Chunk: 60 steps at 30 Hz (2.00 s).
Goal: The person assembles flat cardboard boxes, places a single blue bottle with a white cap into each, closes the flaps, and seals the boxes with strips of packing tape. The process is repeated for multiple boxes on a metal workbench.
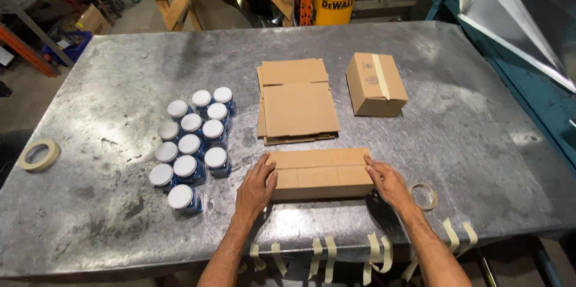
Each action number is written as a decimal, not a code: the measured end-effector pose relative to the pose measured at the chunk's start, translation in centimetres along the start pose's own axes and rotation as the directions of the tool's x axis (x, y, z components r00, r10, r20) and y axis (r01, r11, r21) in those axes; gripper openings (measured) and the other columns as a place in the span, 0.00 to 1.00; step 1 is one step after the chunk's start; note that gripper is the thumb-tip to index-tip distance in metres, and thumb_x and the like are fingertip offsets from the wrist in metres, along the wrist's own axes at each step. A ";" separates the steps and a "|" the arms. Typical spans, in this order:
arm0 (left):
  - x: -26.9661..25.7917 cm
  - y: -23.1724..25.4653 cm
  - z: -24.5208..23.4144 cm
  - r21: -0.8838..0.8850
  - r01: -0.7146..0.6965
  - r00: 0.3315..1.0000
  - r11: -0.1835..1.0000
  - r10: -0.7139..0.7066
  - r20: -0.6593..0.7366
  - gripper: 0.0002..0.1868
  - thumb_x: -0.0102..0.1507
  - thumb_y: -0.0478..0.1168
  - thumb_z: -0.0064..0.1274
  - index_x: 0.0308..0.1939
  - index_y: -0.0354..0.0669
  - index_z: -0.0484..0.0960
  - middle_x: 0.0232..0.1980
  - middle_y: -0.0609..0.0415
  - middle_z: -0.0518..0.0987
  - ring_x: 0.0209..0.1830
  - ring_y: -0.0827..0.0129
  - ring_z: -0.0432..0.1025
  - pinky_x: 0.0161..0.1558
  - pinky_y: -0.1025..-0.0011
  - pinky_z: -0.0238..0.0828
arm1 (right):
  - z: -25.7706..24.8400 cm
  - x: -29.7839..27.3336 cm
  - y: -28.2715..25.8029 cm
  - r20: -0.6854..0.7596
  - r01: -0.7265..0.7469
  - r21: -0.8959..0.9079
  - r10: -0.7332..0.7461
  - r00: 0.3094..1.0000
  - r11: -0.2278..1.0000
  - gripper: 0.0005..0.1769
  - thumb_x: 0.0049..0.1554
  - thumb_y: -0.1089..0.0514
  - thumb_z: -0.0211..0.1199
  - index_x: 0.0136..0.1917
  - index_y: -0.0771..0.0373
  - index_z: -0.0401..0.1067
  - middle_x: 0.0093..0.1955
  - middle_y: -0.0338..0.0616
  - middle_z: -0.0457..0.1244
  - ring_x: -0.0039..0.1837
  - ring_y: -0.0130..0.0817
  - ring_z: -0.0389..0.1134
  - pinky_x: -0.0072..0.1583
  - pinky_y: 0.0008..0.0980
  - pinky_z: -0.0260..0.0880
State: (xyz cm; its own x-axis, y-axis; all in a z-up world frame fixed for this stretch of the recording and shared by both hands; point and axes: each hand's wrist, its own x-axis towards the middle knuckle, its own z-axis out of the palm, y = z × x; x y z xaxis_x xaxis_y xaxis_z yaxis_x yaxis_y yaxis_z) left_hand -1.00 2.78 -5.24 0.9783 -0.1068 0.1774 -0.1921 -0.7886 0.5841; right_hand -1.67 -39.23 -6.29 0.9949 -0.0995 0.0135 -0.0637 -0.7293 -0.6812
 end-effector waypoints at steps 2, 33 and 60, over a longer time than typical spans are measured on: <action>0.6 -0.5 0.2 0.051 -0.015 1.000 0.999 0.015 0.005 0.20 0.76 0.58 0.44 0.68 0.66 0.79 0.86 0.73 0.65 0.69 0.55 0.75 0.70 0.50 0.75 | -0.5 0.1 -1.3 0.021 -0.010 -0.014 0.011 1.000 1.000 0.26 0.71 0.41 0.56 0.80 0.39 0.74 0.68 0.54 0.73 0.65 0.62 0.75 0.67 0.58 0.77; 0.8 0.1 3.6 -0.130 -0.124 0.915 0.984 0.062 -0.400 0.07 0.71 0.44 0.63 0.51 0.50 0.88 0.70 0.50 0.82 0.67 0.49 0.78 0.65 0.54 0.72 | -5.5 -0.3 -2.1 0.300 -0.045 0.183 -0.012 0.954 0.982 0.28 0.71 0.37 0.57 0.82 0.36 0.71 0.66 0.63 0.71 0.62 0.63 0.75 0.61 0.53 0.79; 5.5 -6.5 3.2 -0.438 0.189 0.982 0.879 -0.167 0.091 0.26 0.65 0.49 0.73 0.68 0.69 0.87 0.79 0.60 0.77 0.72 0.59 0.75 0.62 0.68 0.78 | -4.8 -0.1 -2.8 0.232 -0.025 0.164 -0.014 0.973 0.986 0.22 0.72 0.38 0.64 0.77 0.35 0.75 0.65 0.55 0.72 0.62 0.55 0.75 0.60 0.47 0.79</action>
State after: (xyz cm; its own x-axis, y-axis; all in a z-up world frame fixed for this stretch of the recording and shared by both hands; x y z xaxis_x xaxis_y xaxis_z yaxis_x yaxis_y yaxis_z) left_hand 5.85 5.38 -10.61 0.9996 -0.0284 0.0052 -0.0174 -0.4477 0.8940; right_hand -1.98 -40.45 -0.86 0.9866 0.0698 -0.1472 -0.0753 -0.6060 -0.7919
